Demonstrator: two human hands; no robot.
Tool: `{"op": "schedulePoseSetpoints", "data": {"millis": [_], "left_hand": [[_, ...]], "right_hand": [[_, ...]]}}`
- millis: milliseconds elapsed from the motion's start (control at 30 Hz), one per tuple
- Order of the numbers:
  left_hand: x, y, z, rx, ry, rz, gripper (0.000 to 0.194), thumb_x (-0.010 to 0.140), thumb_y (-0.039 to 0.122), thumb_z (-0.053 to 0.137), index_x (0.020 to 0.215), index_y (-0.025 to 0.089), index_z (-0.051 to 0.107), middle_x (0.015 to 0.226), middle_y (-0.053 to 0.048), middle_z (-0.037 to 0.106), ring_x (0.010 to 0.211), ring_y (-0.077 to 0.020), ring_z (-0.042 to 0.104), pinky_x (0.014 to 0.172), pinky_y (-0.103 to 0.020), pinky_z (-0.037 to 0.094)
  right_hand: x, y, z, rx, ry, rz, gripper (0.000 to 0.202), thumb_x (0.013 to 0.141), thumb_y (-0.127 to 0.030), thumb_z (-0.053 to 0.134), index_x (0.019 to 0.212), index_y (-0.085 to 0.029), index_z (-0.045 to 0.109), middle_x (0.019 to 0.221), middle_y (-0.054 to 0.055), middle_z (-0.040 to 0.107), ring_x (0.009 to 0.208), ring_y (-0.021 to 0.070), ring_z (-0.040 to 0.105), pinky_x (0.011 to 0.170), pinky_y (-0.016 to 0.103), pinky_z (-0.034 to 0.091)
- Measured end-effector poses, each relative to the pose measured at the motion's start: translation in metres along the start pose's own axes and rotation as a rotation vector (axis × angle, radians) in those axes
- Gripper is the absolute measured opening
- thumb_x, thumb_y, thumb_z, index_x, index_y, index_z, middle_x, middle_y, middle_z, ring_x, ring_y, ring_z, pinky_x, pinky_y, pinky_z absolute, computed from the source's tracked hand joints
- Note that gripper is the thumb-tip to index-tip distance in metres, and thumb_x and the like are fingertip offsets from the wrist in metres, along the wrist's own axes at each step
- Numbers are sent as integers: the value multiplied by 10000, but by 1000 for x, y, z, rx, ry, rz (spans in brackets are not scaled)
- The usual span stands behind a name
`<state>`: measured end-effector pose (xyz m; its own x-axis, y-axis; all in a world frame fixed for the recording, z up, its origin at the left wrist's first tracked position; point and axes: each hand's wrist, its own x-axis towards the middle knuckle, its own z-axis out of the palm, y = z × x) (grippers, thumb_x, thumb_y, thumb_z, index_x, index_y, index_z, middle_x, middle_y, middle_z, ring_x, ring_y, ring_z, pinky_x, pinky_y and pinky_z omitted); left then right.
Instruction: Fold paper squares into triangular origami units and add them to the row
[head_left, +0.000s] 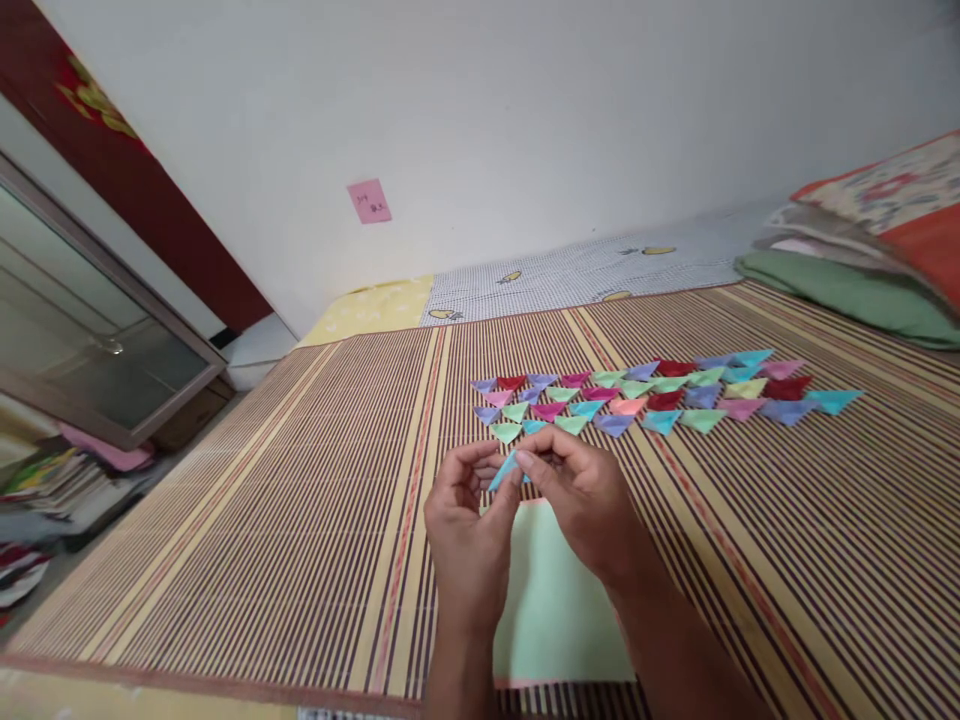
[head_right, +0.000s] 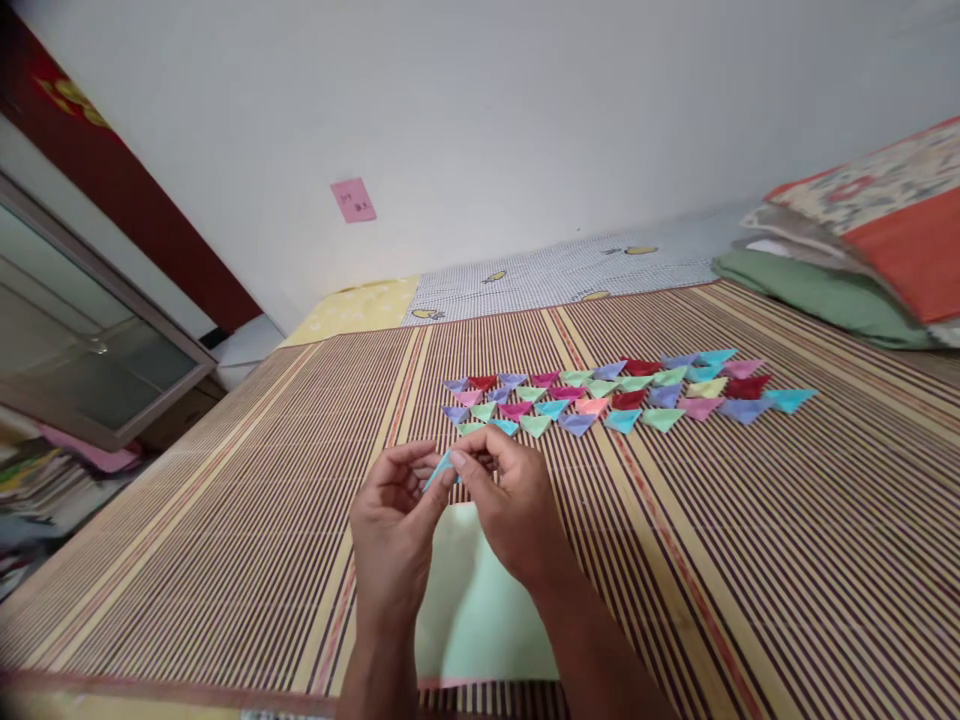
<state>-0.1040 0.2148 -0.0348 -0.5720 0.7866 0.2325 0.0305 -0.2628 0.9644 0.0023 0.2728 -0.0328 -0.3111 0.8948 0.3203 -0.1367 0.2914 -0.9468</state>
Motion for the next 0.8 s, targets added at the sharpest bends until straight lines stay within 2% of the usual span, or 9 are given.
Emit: {"op": "schedulePoseSetpoints", "data": {"millis": [100, 200, 433, 633, 700, 800], "left_hand": [[2, 2, 0, -33, -140, -126, 199, 767, 288, 828, 867, 166, 707, 801, -34, 721, 759, -162, 678, 699, -265, 547], [2, 4, 0, -28, -208, -165, 213, 793, 340, 802, 762, 154, 704, 695, -32, 710, 662, -152, 659, 640, -256, 524], [1, 1, 0, -91, -213, -168, 203, 831, 328, 778, 755, 149, 720, 711, -65, 756, 670, -163, 680, 646, -263, 512], [5, 0, -5, -118, -307, -211, 182, 872, 327, 746, 826, 153, 714, 746, -63, 765, 702, -168, 700, 671, -265, 521], [5, -1, -5, -107, -288, -184, 205, 885, 337, 733, 799, 153, 706, 723, -58, 757, 681, -164, 695, 665, -265, 522], [5, -2, -6, -121, -205, -125, 221, 873, 334, 749, 757, 156, 689, 705, -48, 749, 653, -158, 688, 649, -261, 523]], "right_hand": [[2, 6, -4, 146, -20, 88, 162, 905, -347, 656, 828, -205, 660, 716, -7, 626, 657, 160, 599, 616, 278, 522], [3, 8, -7, 249, -40, 130, 165, 902, -354, 671, 828, -208, 647, 656, -26, 585, 575, 142, 559, 548, 265, 509], [4, 6, -10, 171, -48, 50, 149, 917, -305, 649, 812, -199, 641, 659, -27, 573, 586, 127, 531, 545, 250, 466], [4, 1, -16, 21, -92, -3, 140, 921, -254, 636, 798, -192, 653, 694, -11, 606, 634, 135, 558, 586, 258, 479], [4, 1, -17, 3, -107, -14, 125, 916, -249, 651, 807, -191, 670, 718, -3, 631, 665, 138, 579, 606, 255, 488], [3, 4, -14, 103, -117, 62, 115, 894, -303, 704, 873, -192, 683, 745, 2, 668, 680, 152, 632, 624, 266, 536]]}}
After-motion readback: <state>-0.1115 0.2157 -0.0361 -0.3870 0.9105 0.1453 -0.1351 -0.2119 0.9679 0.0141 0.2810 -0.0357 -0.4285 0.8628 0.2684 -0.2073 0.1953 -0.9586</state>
